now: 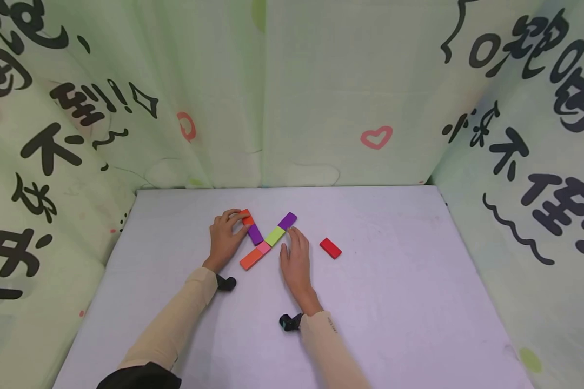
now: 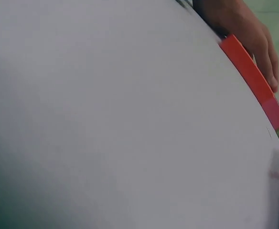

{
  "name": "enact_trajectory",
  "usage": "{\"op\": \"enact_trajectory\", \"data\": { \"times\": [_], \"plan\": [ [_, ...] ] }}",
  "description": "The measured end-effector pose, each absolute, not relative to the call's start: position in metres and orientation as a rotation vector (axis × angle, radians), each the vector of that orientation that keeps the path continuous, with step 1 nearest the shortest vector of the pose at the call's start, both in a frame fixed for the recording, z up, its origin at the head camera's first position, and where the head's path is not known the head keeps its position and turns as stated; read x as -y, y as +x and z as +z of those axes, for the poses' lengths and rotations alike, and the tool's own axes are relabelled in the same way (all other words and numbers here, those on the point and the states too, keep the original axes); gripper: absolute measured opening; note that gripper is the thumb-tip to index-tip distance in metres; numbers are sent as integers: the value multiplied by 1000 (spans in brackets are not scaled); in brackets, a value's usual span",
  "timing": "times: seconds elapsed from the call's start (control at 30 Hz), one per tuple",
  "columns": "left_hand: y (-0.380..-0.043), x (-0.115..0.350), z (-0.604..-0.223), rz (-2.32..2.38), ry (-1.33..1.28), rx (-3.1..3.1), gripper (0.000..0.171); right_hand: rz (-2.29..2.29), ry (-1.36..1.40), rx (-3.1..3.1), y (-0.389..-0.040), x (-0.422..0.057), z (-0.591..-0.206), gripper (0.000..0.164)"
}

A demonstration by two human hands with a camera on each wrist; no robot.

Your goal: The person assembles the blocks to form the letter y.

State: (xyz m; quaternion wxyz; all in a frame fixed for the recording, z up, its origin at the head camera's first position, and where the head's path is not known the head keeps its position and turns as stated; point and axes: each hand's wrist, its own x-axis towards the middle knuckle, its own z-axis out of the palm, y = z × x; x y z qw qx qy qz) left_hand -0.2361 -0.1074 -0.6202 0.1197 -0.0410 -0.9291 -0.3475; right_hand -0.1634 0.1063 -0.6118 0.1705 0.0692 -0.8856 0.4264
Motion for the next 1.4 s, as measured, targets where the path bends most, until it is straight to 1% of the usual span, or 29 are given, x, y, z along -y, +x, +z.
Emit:
{"op": "enact_trajectory", "data": {
  "times": [0.23,0.5,0.9,1.4],
  "plan": [
    [-236,108,-619,-1008,-124,2709,34,1164,313,2555,-190,-120,-614,46],
    [-236,108,-622,-993,-124,2707,35,1085,359,2650,-205,-126,-613,43],
    [-237,109,-623,-1015,-135,2690,34,1111,313,2691,-208,-126,-614,38],
    [-236,109,-621,-1020,-138,2694,34,1083,265,2715,-206,-122,-612,39]
  ]
}}
